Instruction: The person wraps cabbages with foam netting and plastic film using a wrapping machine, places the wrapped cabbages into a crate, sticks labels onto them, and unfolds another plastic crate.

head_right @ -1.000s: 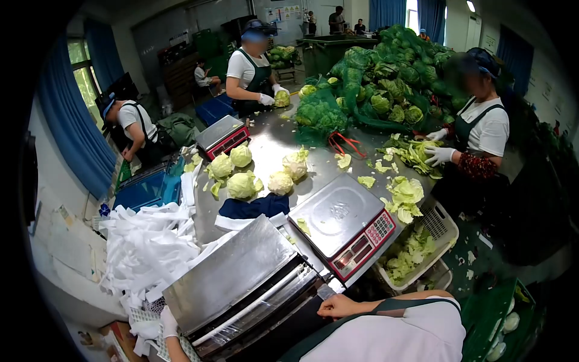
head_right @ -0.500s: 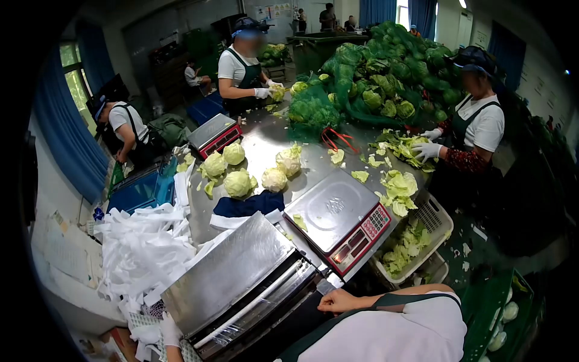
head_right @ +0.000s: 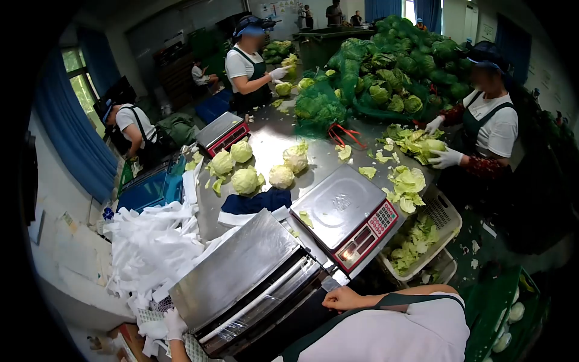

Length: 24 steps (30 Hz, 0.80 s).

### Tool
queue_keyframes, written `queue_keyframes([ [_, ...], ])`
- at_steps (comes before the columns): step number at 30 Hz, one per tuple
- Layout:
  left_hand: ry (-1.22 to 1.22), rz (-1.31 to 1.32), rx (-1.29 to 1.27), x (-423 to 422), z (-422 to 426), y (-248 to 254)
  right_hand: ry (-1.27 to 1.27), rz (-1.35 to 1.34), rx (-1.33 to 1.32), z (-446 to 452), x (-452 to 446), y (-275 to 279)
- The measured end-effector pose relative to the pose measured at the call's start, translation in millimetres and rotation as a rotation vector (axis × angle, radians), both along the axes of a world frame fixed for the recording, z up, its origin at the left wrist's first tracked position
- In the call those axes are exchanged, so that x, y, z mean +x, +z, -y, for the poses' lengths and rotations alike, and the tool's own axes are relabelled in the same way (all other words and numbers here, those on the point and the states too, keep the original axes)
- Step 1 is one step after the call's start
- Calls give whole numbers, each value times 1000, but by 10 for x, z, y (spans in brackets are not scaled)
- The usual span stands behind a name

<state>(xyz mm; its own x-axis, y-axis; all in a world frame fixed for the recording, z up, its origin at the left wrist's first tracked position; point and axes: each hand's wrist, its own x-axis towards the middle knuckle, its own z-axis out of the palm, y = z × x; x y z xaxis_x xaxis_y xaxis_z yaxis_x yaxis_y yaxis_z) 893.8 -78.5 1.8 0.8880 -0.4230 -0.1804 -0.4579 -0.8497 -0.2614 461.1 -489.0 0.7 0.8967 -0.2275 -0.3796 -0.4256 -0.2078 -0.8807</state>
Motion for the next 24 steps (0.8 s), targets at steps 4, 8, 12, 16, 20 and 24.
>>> queue_keyframes([
  [4,12,117,-233,-208,62,264,28,-26,17,13,17,47],
  [8,195,212,-407,-395,76,742,37,-51,10,16,43,35],
  [12,293,348,-820,-616,-159,1011,21,-66,51,34,46,-7],
  [16,394,553,-986,-1145,-551,1289,56,-62,58,57,57,-7],
  [20,605,776,-964,-2003,-1168,1303,58,-41,80,59,59,-23],
  [24,1048,811,-1075,-3028,-2004,942,100,-49,96,78,62,-23],
])
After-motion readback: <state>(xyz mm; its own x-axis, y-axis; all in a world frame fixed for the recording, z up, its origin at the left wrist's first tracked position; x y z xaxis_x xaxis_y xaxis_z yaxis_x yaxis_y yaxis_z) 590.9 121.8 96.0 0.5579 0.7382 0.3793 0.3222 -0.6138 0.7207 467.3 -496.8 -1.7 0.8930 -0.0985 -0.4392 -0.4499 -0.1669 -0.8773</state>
